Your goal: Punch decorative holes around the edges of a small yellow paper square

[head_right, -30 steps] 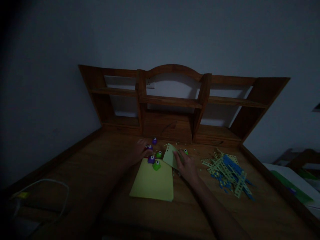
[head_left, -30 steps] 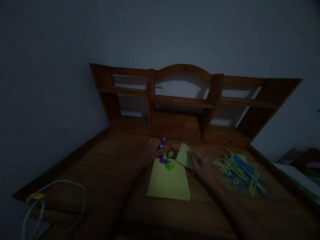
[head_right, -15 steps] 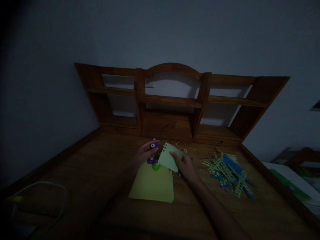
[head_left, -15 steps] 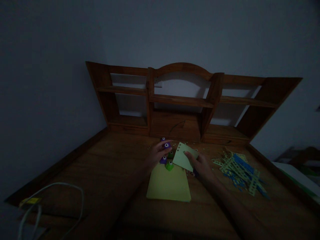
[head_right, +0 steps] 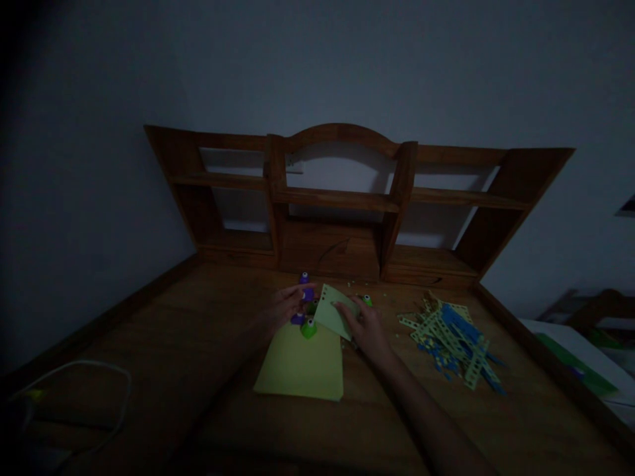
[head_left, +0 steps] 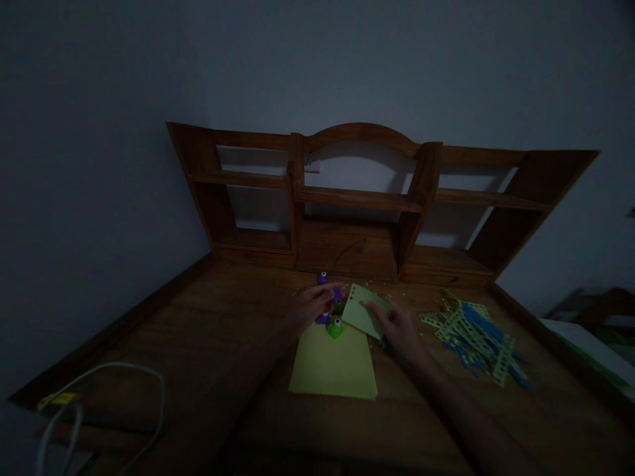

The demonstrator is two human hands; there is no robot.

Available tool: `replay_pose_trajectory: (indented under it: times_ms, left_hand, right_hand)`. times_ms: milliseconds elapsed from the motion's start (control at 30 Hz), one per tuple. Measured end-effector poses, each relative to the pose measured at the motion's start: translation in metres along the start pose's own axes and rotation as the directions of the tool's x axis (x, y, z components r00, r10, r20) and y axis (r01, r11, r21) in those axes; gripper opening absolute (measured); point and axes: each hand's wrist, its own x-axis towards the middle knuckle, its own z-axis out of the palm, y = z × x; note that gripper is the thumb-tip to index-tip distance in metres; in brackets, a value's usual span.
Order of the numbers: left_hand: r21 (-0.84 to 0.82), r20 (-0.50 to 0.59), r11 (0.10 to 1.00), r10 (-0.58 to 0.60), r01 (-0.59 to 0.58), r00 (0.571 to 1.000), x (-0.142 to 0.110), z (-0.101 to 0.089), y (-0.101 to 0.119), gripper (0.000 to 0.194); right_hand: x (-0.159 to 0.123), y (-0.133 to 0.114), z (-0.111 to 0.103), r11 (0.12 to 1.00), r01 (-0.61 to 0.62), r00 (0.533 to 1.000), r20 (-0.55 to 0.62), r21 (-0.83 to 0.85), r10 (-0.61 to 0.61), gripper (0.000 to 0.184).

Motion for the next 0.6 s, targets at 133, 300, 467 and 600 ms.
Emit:
replay_pose_trajectory:
  times_ms: [133,300,467,600]
  left_hand:
    - [0.047,-0.011,0.998,-0.036,0.036,0.999,-0.0012,0.0015,-0.0028,0.058]
    - [0.12,0.032,0.991,-0.056,0.052,0.998,-0.0024,0.0015,-0.0018,0.056]
    - [0.142,0.046,0.989,-0.038,0.031,0.998,-0.0014,0.0011,-0.0022,0.058]
    - [0.127,0.042,0.991,-0.039,0.033,0.998,-0.0011,0.0025,-0.0038,0.058]
  right_hand:
    - [-0.0007,0.0012,0.0012,0.998,0.013,1.0,-0.026,-0.058,-0.015,0.041]
    - [-0.0011,0.0014,0.0014,0.993,0.004,1.0,-0.025,-0.116,-0.007,0.041]
    - [-0.0013,-0.0006,0.0,0.986,0.006,1.0,-0.013,-0.169,-0.009,0.042]
    - [-0.0023,-0.0026,0.0,0.989,0.023,1.0,0.024,-0.149,-0.02,0.041]
